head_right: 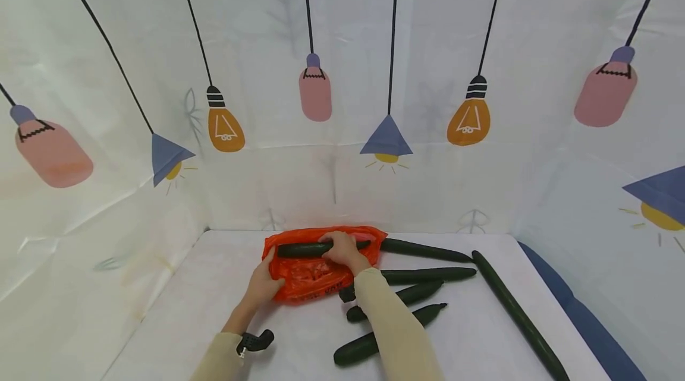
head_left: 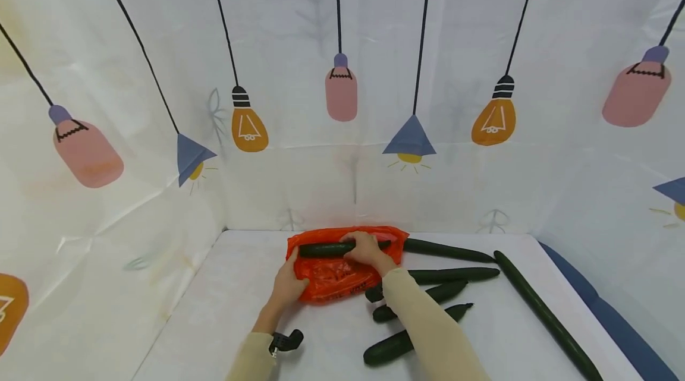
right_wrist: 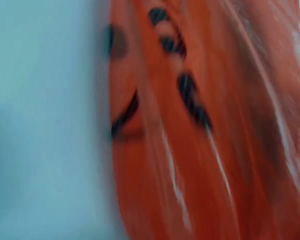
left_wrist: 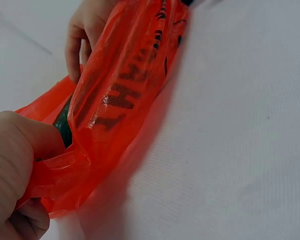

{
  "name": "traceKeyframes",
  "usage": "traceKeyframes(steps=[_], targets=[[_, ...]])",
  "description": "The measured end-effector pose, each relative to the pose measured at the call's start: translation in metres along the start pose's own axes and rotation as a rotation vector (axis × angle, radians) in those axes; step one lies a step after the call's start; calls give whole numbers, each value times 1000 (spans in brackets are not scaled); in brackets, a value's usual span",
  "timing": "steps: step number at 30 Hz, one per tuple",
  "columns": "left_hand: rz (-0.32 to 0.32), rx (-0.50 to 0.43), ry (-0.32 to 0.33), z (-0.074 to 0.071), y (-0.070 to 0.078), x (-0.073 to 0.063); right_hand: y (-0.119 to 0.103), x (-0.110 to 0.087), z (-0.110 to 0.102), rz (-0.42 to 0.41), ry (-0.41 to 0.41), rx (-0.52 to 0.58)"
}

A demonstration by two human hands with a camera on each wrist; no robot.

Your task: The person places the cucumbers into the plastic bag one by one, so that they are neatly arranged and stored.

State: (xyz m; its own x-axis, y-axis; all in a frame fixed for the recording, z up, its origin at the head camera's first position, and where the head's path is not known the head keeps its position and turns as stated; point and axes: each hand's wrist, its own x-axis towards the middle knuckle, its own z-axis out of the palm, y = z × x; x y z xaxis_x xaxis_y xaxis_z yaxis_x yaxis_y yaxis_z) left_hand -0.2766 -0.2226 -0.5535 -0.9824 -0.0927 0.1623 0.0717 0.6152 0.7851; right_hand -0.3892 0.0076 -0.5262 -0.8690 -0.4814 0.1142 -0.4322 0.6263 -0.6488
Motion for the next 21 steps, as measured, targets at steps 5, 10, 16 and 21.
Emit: traceKeyframes(steps=[5, 10, 16, 21], targets=[[26, 0, 6, 1, -3, -3, -6, -16, -15, -80, -54, -58], [22, 22, -2, -2, -2, -2, -14, -43, -34, -123, -142, -65], [23, 40, -18, -2, -1, -2, -5, -81, -50, -132, -223, -148], [35, 42, -3, -3, -4, -4, 6, -100, -52, -103, -302, -84]])
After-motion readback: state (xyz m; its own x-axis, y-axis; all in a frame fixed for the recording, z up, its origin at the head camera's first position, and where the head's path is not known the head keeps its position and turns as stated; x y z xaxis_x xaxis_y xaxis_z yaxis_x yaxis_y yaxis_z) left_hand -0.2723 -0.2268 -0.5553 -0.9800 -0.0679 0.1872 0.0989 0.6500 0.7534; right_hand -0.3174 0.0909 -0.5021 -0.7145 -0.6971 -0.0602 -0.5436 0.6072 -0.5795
